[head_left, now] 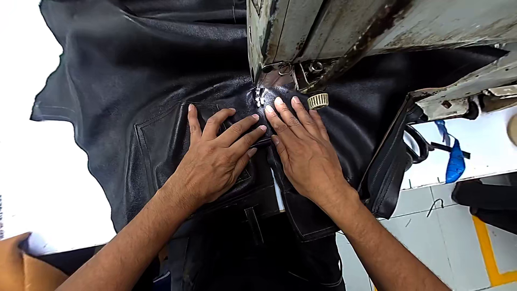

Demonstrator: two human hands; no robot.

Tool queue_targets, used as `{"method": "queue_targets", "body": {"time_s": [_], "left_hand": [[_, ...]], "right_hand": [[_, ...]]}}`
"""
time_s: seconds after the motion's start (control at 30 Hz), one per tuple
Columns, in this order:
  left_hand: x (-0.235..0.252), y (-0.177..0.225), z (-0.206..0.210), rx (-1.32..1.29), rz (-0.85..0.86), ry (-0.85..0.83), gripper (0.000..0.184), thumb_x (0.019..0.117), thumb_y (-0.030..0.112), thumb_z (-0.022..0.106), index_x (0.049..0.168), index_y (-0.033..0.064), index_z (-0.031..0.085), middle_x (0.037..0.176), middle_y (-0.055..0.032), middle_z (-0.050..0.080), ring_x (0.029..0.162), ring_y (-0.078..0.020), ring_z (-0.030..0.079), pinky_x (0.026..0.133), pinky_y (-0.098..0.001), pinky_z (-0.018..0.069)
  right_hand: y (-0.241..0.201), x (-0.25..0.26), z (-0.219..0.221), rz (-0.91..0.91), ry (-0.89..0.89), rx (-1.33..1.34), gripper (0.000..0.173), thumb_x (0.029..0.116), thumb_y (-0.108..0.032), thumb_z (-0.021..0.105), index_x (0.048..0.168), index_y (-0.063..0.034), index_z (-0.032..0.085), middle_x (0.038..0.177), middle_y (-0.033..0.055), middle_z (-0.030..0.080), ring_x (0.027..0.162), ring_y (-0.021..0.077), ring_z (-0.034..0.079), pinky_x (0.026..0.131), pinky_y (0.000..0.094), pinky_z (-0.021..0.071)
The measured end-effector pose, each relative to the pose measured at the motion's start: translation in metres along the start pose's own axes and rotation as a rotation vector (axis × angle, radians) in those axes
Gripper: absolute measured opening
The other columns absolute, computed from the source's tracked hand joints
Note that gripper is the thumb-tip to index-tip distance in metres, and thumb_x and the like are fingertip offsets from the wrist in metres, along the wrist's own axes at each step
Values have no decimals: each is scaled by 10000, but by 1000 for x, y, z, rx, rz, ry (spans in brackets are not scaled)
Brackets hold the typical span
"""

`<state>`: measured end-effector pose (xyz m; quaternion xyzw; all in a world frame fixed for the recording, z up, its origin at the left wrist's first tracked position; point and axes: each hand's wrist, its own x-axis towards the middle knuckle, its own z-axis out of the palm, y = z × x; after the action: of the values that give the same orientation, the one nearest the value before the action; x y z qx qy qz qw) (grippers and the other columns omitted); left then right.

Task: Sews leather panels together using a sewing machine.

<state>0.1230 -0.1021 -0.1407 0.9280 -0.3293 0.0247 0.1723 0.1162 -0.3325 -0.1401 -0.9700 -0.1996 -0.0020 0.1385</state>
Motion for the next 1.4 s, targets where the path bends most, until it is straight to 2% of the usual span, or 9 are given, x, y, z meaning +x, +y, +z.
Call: {"method": "queue_targets", "body": {"time_s": [0.57,0.63,0.73,0.8,0.9,0.97,1.13,1.27,1.4], "left_hand": [[19,-21,-2,19,16,-18,486,1073,478,328,1490,372,555,1574,2,490,1497,-374,359,1095,-866,80],[17,-24,-12,-125,-4,-2,476,1091,416,335,1467,277,591,1553,6,519,1516,-311,357,1144,-825,59],[-1,1,-33,-247,-109,243,352,1070,151,462,1356,44,636,1386,-87,653,1368,-221,562,1216,-593,333],[-25,37,-28,-237,-103,341,255,1011,129,584,1212,17,693,1175,-112,723,1149,-212,680,1031,-437,546],[-43,47,-9,-210,-27,82,389,983,400,636,1273,153,709,1360,-55,662,1309,-228,585,1086,-480,461],[-45,23,-18,-136,-106,45,334,974,289,579,1239,146,723,1433,-97,610,1357,-295,546,1096,-548,445],[-40,47,-48,79,-283,12,292,908,58,584,1134,107,763,1474,-173,550,1372,-414,483,1080,-636,391],[-26,96,-28,-481,-511,34,213,1014,227,607,1113,117,760,886,49,734,665,-47,678,562,-246,592],[12,94,-12,-1411,-1017,107,270,1052,230,595,1105,-16,696,917,-124,762,756,-204,770,710,-372,671]], "right_hand": [[5,25,6,40,13,-8,509,1124,-357,253,1564,-211,463,1653,1,378,1567,248,247,1282,544,135],[7,20,0,22,32,95,500,1124,-349,289,1557,-180,475,1639,10,404,1566,249,253,1283,545,135],[-1,-1,-29,21,118,266,440,1100,-251,452,1487,-60,538,1570,57,499,1525,219,353,1276,466,254],[-6,-21,-33,13,155,300,438,1063,-245,541,1448,-39,575,1524,75,547,1483,226,424,1244,422,346],[-8,-41,-18,-8,36,285,711,958,-468,658,1526,-75,492,1600,49,458,1537,239,318,1271,461,270],[-5,-45,-12,-24,12,289,850,902,-554,703,1550,-67,450,1637,62,399,1563,235,258,1296,485,202],[-10,-52,-15,-8,212,266,366,858,-293,736,1118,-36,722,1365,153,644,1399,325,510,1183,473,412],[-12,-55,-17,-33,321,270,250,886,-241,740,1008,-24,765,1212,142,729,1264,292,640,1127,478,485],[-13,-54,-20,-42,353,306,232,868,-221,761,985,-20,770,1189,149,736,1240,286,657,1109,463,507]]}}
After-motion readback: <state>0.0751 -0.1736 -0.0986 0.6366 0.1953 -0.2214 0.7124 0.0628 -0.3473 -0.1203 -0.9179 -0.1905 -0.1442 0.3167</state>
